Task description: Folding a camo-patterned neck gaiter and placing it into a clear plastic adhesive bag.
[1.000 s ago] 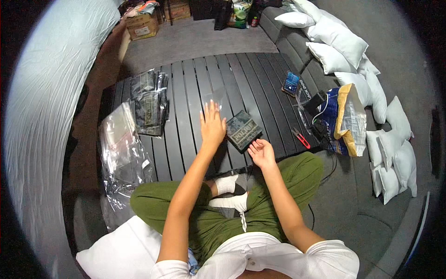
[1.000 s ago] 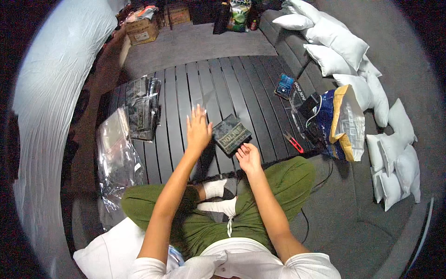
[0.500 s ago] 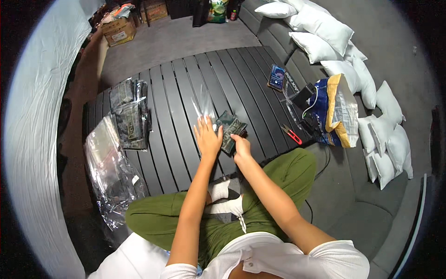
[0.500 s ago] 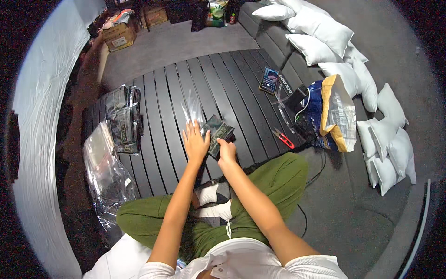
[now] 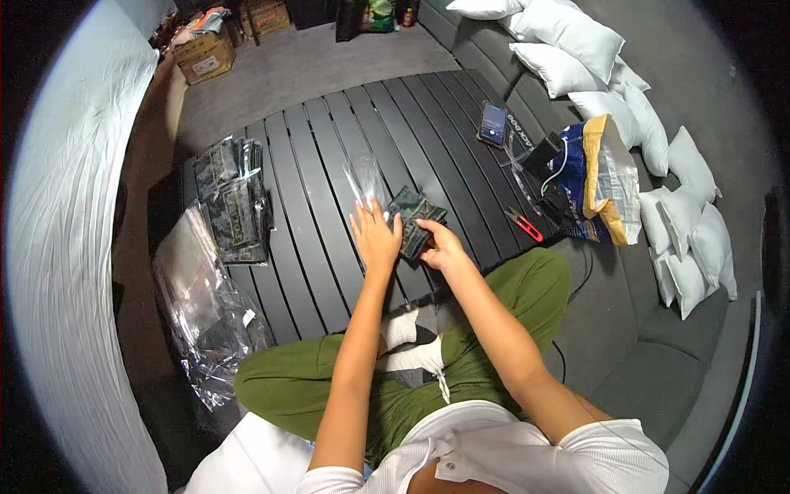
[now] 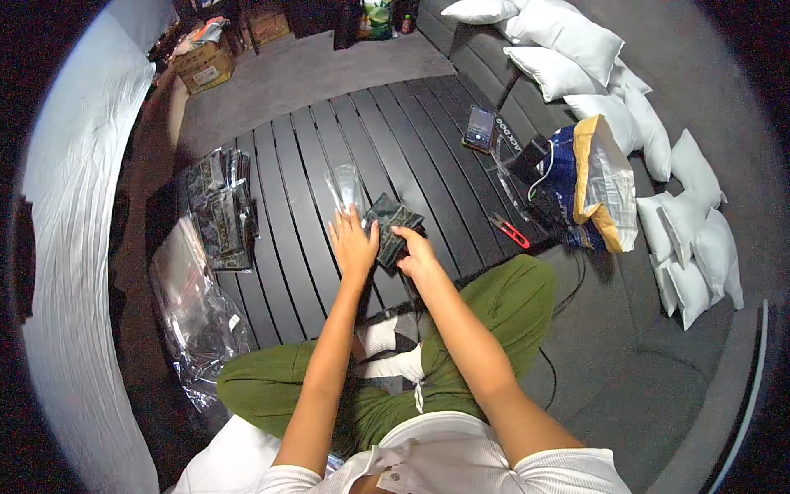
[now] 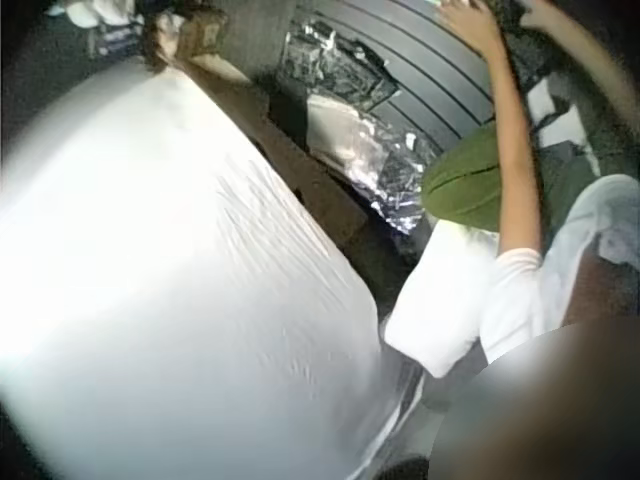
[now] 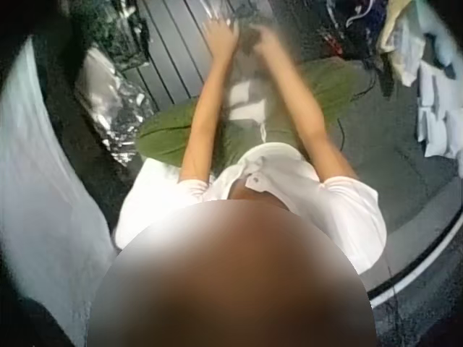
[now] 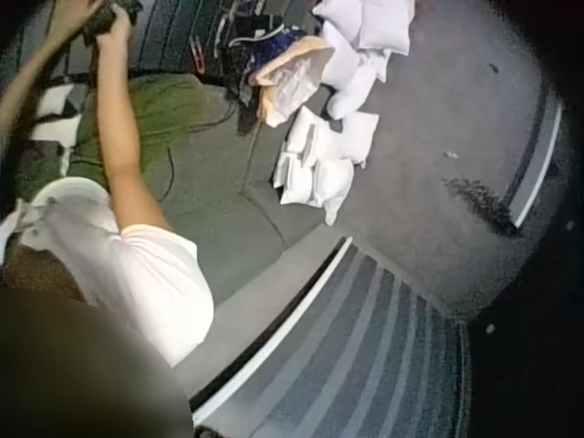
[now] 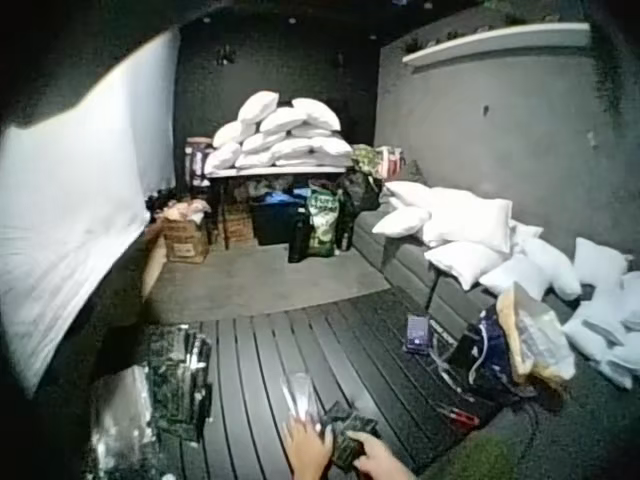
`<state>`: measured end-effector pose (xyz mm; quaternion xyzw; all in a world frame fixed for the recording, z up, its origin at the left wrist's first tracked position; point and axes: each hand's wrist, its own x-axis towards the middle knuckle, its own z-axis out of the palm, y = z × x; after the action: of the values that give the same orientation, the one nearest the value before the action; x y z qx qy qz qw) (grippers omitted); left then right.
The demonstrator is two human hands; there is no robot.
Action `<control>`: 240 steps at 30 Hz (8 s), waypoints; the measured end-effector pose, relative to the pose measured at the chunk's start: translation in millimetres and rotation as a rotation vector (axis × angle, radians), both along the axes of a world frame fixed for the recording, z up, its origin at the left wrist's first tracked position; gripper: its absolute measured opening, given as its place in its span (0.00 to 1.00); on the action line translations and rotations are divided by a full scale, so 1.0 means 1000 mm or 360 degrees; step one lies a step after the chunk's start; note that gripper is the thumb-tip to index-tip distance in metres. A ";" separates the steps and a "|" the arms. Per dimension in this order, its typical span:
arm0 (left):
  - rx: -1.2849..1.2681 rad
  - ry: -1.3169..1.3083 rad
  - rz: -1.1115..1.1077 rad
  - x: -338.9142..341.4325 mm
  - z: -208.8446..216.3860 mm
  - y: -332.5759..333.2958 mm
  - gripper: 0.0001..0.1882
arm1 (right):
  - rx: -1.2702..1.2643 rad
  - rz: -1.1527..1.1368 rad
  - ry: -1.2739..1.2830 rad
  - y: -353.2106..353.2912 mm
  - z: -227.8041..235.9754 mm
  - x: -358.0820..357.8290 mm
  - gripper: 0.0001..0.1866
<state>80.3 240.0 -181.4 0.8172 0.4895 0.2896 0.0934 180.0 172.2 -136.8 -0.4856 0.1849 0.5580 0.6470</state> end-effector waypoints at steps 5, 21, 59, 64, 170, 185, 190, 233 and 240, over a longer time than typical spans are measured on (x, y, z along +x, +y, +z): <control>0.0016 0.0061 0.0003 0.003 0.001 0.000 0.33 | 0.0137 0.0231 -0.0976 0.000 -0.028 -0.008 0.11; -0.0873 -0.0679 -0.0565 -0.067 0.084 0.004 0.22 | 0.0688 0.0151 0.0115 -0.065 -0.040 0.020 0.20; 0.0637 0.0799 -0.0776 0.011 0.067 -0.080 0.23 | 0.0582 0.0670 -0.0426 -0.150 0.037 0.038 0.13; 0.0687 0.0835 -0.0780 0.014 0.069 -0.090 0.31 | 0.0627 0.0521 -0.0347 -0.157 0.024 0.048 0.12; -0.1775 -0.3247 -0.0400 -0.095 0.135 -0.133 0.27 | 0.1024 0.0588 0.0151 -0.111 0.084 -0.072 0.24; -0.2470 -0.3509 -0.0410 -0.133 0.073 -0.123 0.17 | 0.0817 0.0945 -0.0161 -0.147 0.089 -0.031 0.20; -0.2795 -0.3440 -0.0631 -0.150 0.062 -0.134 0.19 | 0.0555 0.0963 -0.0780 -0.146 0.070 0.006 0.27; -0.2690 -0.2104 0.0077 -0.155 0.091 -0.183 0.22 | 0.0419 0.1793 -0.1403 -0.163 0.119 -0.002 0.06; -0.2469 -0.2076 -0.0902 -0.153 0.092 -0.166 0.32 | 0.0897 0.1320 -0.1781 -0.133 0.127 0.004 0.10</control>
<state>-72.9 73.9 -89.8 0.3040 0.1867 0.2482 0.9006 183.7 38.7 -9.7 -0.5424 -0.5196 0.4522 0.4809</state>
